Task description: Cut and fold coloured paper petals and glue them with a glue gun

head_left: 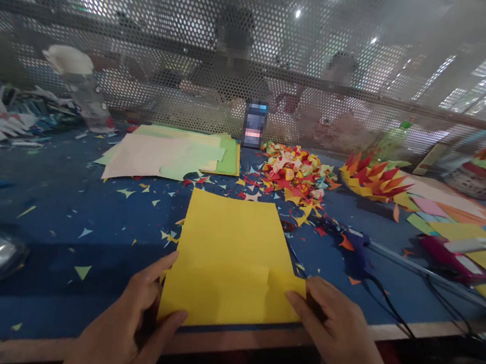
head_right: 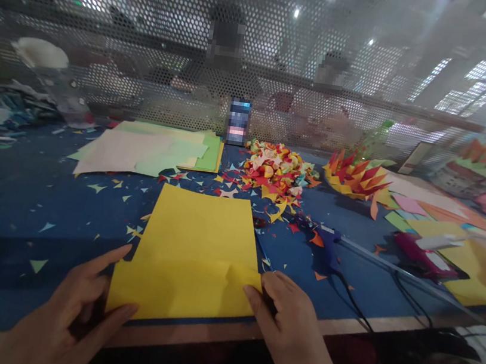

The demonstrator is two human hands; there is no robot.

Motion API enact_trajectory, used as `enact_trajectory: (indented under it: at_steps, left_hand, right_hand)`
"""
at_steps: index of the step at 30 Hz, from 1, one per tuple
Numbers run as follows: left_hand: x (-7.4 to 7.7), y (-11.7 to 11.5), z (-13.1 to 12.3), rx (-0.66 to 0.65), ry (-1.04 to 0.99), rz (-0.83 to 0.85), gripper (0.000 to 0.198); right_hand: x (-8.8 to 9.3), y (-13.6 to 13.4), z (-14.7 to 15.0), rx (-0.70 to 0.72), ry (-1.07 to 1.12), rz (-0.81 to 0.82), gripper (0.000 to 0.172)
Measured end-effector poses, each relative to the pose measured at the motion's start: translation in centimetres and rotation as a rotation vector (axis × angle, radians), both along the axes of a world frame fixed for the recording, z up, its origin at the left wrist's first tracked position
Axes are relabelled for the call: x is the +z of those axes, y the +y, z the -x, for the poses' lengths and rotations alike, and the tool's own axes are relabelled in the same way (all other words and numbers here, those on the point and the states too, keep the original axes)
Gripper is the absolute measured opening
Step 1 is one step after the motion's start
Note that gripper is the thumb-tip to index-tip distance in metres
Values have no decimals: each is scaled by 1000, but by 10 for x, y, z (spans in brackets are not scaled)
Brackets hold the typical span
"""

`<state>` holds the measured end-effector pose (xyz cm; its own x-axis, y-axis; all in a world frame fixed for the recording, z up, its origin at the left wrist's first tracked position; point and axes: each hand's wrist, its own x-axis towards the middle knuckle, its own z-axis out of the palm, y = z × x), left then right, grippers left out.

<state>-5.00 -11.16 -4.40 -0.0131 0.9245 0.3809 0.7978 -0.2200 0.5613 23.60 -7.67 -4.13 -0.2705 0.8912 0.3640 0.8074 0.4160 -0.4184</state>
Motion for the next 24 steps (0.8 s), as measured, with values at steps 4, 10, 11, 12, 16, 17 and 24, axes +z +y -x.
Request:
enact_trajectory:
  at_steps: [4,10,11,12,16,17,24]
  left_hand:
    - [2,4,-1,9,29,81,56]
    - [0,3,-2,19,32,66,58]
    - [0,3,-3,23,31,62,57]
    - [0,3,-4,30,33,61,55]
    - [-1,1,-7,55,51,69,52]
    - [-2,0,-7,56,50,68,53]
    - [-13,-3,0,114,65,29,57]
  right_hand:
    - [-4,4,1,-10,-45,20,32]
    - [-7,4,1,-50,-72,36,28]
    - [-8,4,1,-54,-75,34,27]
    - [-8,4,1,-55,-80,30,27]
    - [-9,4,2,-52,-97,6,24]
    - [-9,4,2,-53,-101,2,24]
    - [-8,1,3,-77,-107,-29,21]
